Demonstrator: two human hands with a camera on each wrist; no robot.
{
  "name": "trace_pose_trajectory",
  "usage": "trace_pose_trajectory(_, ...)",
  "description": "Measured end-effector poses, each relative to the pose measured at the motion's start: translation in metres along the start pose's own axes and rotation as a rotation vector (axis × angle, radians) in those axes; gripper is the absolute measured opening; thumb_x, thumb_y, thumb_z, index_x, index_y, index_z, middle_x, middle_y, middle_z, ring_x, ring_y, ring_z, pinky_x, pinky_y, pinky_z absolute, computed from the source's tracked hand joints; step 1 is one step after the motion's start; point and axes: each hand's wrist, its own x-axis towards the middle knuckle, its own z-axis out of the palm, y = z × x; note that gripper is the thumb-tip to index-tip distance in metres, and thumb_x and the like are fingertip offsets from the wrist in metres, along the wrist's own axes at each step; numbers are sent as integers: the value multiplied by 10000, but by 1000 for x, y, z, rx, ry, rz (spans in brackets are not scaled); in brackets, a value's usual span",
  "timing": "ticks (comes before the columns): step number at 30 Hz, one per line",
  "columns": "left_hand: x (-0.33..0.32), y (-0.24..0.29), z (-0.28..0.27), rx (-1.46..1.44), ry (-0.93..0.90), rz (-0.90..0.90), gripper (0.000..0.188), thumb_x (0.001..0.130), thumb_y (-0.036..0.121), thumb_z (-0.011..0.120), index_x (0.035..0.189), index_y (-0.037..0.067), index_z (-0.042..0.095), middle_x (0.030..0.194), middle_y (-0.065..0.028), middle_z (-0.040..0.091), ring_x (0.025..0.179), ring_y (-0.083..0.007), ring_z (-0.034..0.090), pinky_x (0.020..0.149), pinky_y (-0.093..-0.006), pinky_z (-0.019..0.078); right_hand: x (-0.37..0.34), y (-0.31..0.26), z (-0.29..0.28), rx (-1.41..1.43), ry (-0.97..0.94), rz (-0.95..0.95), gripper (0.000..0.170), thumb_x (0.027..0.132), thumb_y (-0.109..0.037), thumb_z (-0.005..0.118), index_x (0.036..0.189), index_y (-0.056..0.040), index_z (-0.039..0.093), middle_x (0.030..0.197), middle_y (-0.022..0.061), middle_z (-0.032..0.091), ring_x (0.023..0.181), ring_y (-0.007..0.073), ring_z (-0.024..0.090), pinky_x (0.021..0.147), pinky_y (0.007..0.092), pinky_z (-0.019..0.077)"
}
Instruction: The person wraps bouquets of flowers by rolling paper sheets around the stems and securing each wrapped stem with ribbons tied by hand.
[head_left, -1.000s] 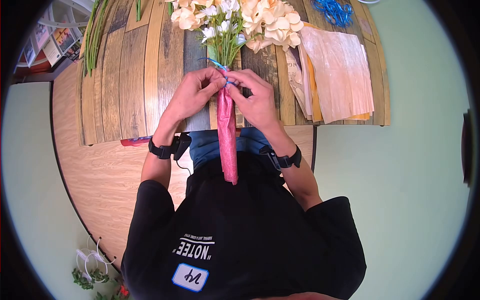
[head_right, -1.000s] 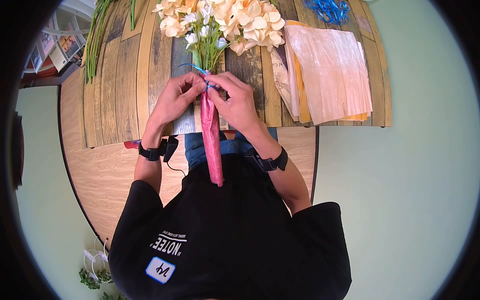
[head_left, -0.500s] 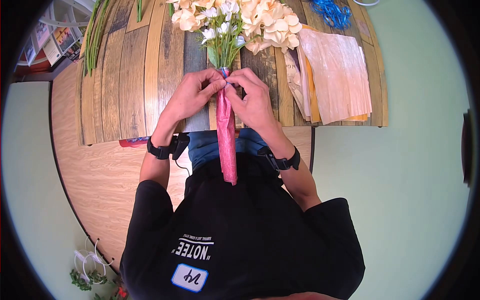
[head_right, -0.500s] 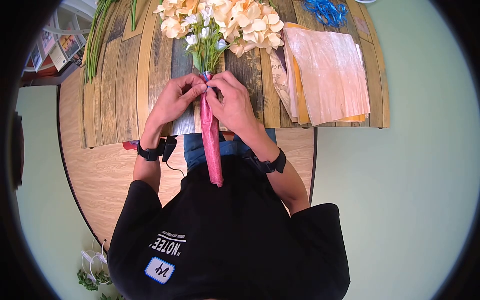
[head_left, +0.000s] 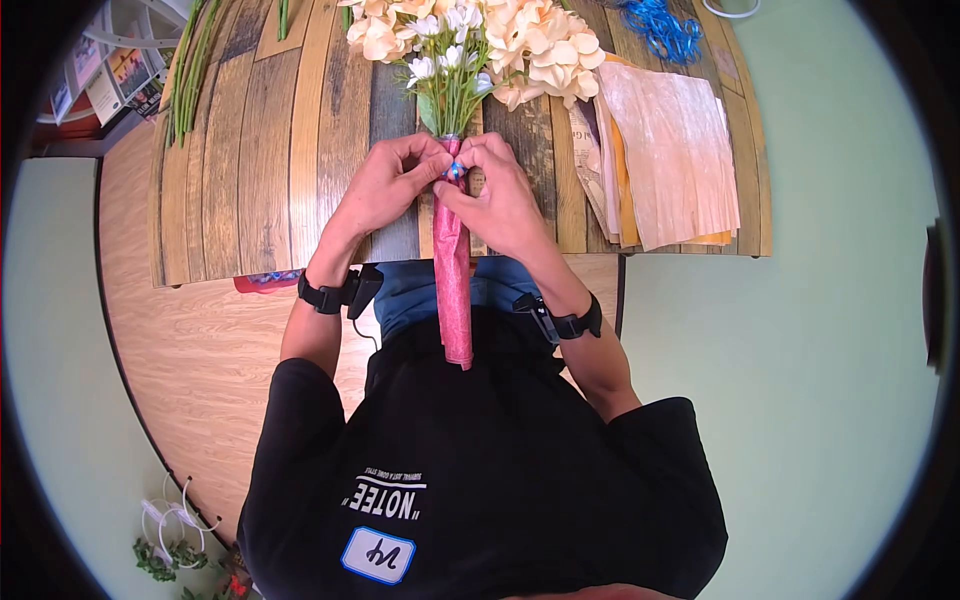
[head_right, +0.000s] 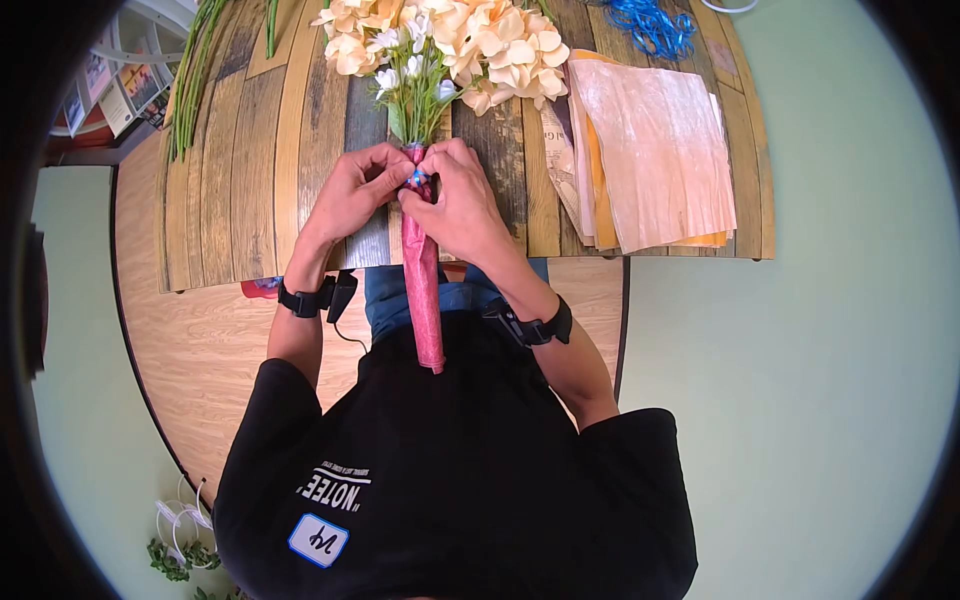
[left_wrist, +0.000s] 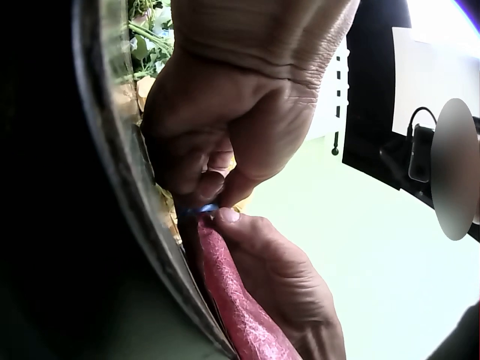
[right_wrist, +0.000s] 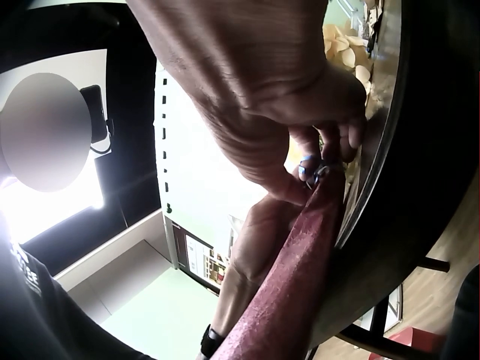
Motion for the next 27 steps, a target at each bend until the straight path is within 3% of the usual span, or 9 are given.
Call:
trace_pose_trajectory(4,0,2,0,-85,-5,-68,205,995,196,640,943,2,682,769,13,628,682,-54,517,614,-252,439,1,-3,5,41,-23,180,238,758,-94,752,904,-3,587,979,140,578,811,295,611,731,394,513)
trace_pose_trajectory(6,0,1,0,-77,3,-66,204,993,193,641,937,1,681,760,14,623,679,-53,516,614,-250,439,0,-2,7,-5,37,124,235,754,-88,750,900,-9,582,956,127,588,709,278,594,642,383,501)
trace_pose_trajectory(10,1,0,1,-71,24,-48,203,988,190,642,924,1,680,740,19,613,670,-52,507,606,-250,431,0,-4,7,14,68,132,195,770,-69,737,888,-13,591,923,128,593,678,276,606,632,377,506)
trace_pose_trajectory(12,1,-1,2,-66,27,-51,205,988,192,643,922,1,680,739,21,611,667,-51,502,601,-249,424,-2,4,8,-1,133,-38,168,793,-50,724,913,-14,613,917,126,614,650,265,622,604,362,511)
trace_pose_trajectory(15,0,-2,2,-51,32,-51,211,989,196,643,918,1,678,735,25,606,661,-46,489,592,-247,410,-3,4,3,5,120,-45,160,820,-35,707,966,-12,646,934,123,653,657,265,645,589,354,514)
trace_pose_trajectory(19,1,-6,3,-95,28,-51,221,994,205,643,912,2,675,731,34,593,657,-37,473,584,-241,398,-7,-2,-2,-31,119,-68,165,840,-39,698,999,-3,670,966,130,679,708,289,672,600,356,531)
trace_pose_trajectory(27,1,-4,4,-76,36,-32,225,995,205,644,904,1,671,731,35,589,658,-33,467,578,-237,391,-12,-12,-1,-199,155,-135,162,894,-46,663,1040,18,689,1003,151,683,829,342,696,740,392,566)
